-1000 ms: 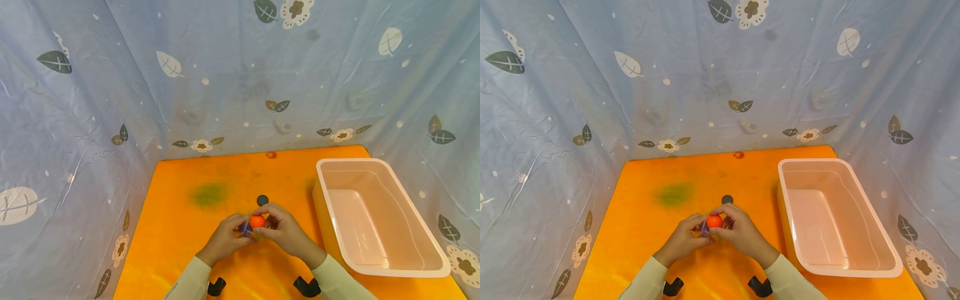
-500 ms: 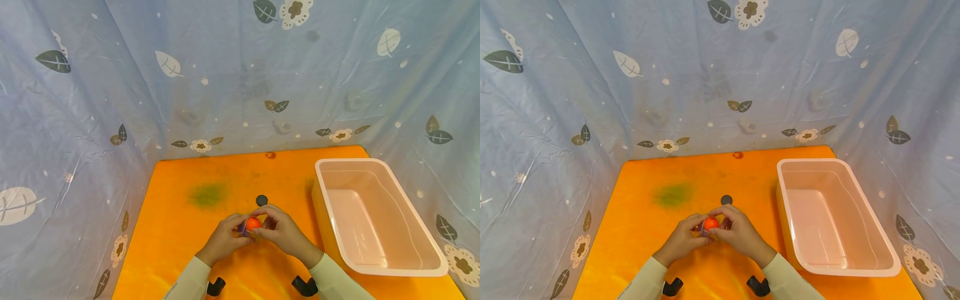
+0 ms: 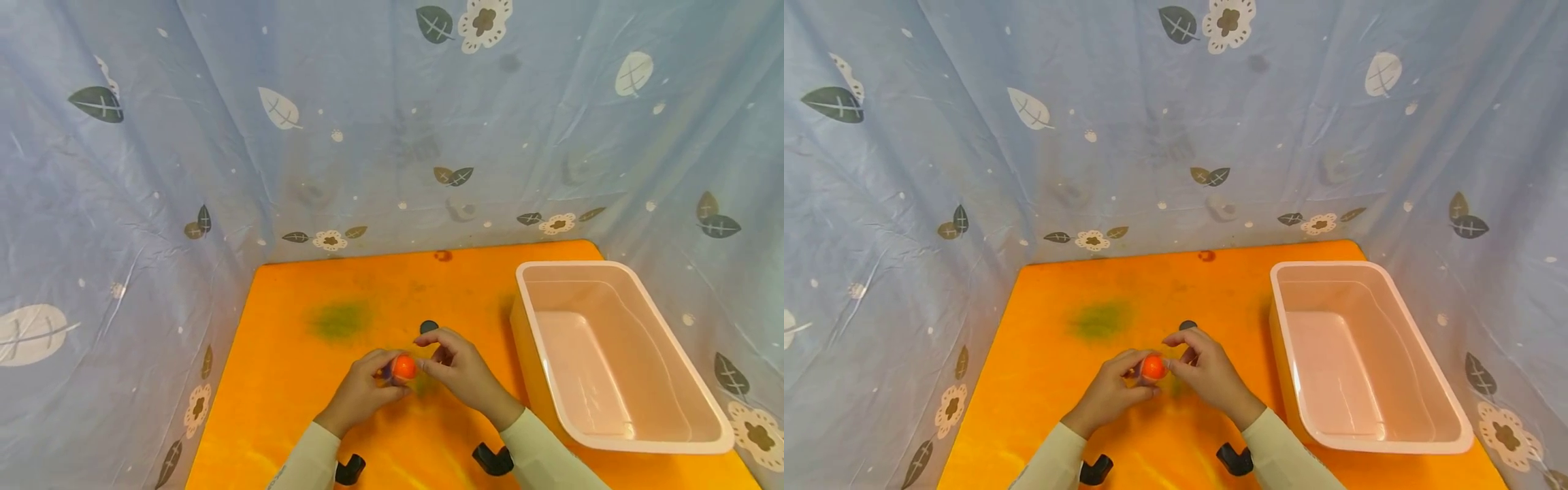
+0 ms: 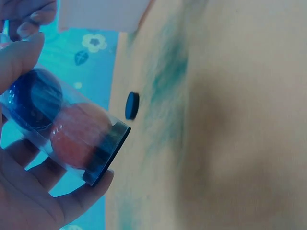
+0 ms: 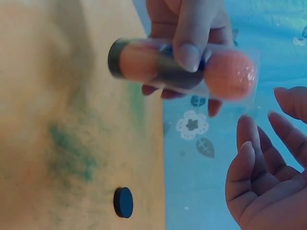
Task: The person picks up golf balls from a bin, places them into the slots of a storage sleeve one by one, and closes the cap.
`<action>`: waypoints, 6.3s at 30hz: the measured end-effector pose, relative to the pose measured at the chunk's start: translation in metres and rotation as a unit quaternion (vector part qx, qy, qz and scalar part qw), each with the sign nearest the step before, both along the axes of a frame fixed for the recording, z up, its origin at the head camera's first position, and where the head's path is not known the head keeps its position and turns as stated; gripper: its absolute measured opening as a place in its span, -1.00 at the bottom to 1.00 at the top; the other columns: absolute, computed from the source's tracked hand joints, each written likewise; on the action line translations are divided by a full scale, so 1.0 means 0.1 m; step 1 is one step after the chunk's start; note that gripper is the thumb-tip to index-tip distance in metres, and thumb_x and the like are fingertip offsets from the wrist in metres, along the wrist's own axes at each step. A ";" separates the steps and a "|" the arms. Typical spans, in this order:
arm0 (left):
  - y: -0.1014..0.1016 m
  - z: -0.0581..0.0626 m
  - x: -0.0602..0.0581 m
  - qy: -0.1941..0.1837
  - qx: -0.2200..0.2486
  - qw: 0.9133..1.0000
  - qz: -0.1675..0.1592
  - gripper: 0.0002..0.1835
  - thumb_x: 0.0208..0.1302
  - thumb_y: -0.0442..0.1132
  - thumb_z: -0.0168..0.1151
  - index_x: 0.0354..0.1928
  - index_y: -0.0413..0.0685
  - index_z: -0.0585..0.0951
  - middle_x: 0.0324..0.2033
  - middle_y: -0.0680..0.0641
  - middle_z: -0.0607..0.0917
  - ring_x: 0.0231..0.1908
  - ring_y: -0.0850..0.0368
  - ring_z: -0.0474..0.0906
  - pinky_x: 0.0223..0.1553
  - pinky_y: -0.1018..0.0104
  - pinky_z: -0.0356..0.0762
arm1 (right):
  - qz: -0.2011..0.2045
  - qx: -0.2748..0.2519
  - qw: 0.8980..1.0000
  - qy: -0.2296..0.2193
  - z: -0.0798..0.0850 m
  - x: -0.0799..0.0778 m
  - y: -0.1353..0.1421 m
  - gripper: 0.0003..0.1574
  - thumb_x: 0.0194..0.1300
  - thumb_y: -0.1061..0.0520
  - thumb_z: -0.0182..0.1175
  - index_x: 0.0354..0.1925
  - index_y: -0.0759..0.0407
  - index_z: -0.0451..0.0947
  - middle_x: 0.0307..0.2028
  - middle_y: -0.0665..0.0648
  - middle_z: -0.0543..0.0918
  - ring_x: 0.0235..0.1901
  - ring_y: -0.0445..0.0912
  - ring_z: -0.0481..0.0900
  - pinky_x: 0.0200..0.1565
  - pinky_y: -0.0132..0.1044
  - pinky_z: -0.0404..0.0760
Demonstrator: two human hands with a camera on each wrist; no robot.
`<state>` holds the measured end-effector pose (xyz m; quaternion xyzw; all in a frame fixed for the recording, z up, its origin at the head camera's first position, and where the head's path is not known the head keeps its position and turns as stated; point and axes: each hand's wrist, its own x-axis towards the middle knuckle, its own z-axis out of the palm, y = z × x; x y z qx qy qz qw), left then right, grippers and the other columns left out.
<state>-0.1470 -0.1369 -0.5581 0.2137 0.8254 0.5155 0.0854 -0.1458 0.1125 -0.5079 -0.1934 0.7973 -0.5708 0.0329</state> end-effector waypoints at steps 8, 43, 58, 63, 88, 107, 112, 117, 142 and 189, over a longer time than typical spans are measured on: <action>-0.20 0.01 0.02 -0.010 -0.003 0.999 0.038 -0.35 0.34 -0.08 0.63 0.45 0.33 0.64 0.06 0.25 0.67 0.01 0.17 0.61 0.12 0.11 0.63 | -0.030 0.032 0.999 -0.020 -0.27 -0.22 -0.06 -0.67 0.48 0.23 0.46 0.15 0.07 0.70 0.07 0.07 0.66 -0.29 -0.04 0.59 -0.23 -0.23 0.67; -0.50 0.03 0.16 0.017 -0.027 0.996 0.082 -0.35 0.32 -0.15 0.64 0.44 0.26 0.65 -0.01 0.22 0.67 -0.12 0.10 0.52 -0.07 0.17 0.58 | -0.118 0.191 0.971 -0.077 -1.21 -1.02 -0.06 -0.42 0.46 0.15 0.50 0.36 0.16 0.60 0.24 0.24 0.50 0.16 0.25 0.61 0.17 0.24 0.61; -0.46 0.04 0.16 -0.003 -0.028 0.996 0.083 -0.35 0.30 -0.05 0.66 0.42 0.40 0.65 0.03 0.28 0.68 -0.08 0.11 0.55 -0.02 0.15 0.59 | -0.124 0.144 0.979 -0.075 -1.13 -0.91 0.02 -0.41 0.48 0.18 0.47 0.37 0.31 0.59 0.21 0.32 0.48 0.16 0.27 0.60 0.19 0.20 0.63; -0.42 0.06 0.13 -0.011 -0.026 0.997 0.074 -0.35 0.32 -0.03 0.65 0.42 0.41 0.64 0.04 0.28 0.68 -0.04 0.15 0.59 0.04 0.13 0.60 | -0.131 0.105 0.982 -0.087 -1.02 -0.80 0.07 -0.42 0.48 0.18 0.47 0.37 0.28 0.60 0.21 0.28 0.46 -0.02 0.14 0.59 0.03 0.00 0.68; -0.21 0.02 0.01 0.006 -0.014 0.999 0.037 -0.35 0.32 -0.19 0.65 0.42 0.27 0.67 0.06 0.23 0.68 0.00 0.16 0.62 0.10 0.09 0.62 | -0.005 -0.042 0.999 0.028 0.01 -0.10 -0.11 -0.47 0.37 0.27 0.55 0.24 0.10 0.66 0.07 0.13 0.56 -0.27 -0.01 0.61 -0.17 -0.28 0.69; -0.17 -0.02 -0.03 0.025 -0.006 1.000 0.007 -0.35 0.36 -0.03 0.61 0.46 0.32 0.63 0.04 0.22 0.67 -0.04 0.16 0.62 0.08 0.13 0.65 | 0.072 0.018 0.997 0.036 0.00 -0.07 -0.19 -0.49 0.42 0.14 0.54 0.27 0.10 0.67 0.05 0.00 0.67 -0.26 -0.11 0.68 -0.23 -0.23 0.72; -0.16 0.00 -0.04 0.028 -0.007 1.000 0.003 -0.37 0.34 -0.09 0.63 0.43 0.30 0.65 0.02 0.22 0.68 -0.03 0.18 0.64 0.07 0.14 0.67 | 0.078 0.038 0.995 0.048 0.01 -0.08 -0.18 -0.49 0.42 0.15 0.53 0.28 0.08 0.68 0.01 -0.01 0.66 -0.26 -0.14 0.66 -0.22 -0.24 0.72; -0.15 0.01 -0.06 0.027 -0.022 0.999 0.000 -0.38 0.31 -0.10 0.66 0.39 0.36 0.68 0.00 0.23 0.67 -0.04 0.20 0.64 0.06 0.17 0.67 | 0.076 0.075 0.991 0.075 0.02 -0.08 -0.17 -0.52 0.39 0.19 0.54 0.23 0.08 0.70 -0.01 -0.05 0.66 -0.27 -0.16 0.63 -0.20 -0.27 0.70; -0.03 0.03 -0.08 0.005 -0.063 0.998 -0.007 -0.42 0.28 -0.15 0.65 0.33 0.22 0.71 0.01 0.19 0.64 -0.03 0.19 0.62 0.06 0.21 0.67 | 0.097 0.185 0.964 0.166 0.04 -0.09 -0.13 -0.59 0.25 0.27 0.61 0.03 0.13 0.71 -0.02 0.00 0.68 -0.26 -0.26 0.62 -0.17 -0.31 0.72; 0.50 -0.51 -0.39 -0.095 0.122 0.988 0.021 -0.65 0.38 -0.23 0.59 0.10 0.18 0.67 -0.13 0.00 0.70 0.08 0.04 0.70 0.05 0.13 0.71 | -0.045 0.062 0.993 0.094 -0.13 -0.01 0.36 -0.29 0.45 0.19 0.51 0.47 0.11 0.52 0.14 0.04 0.66 -0.18 -0.16 0.66 -0.09 0.08 0.72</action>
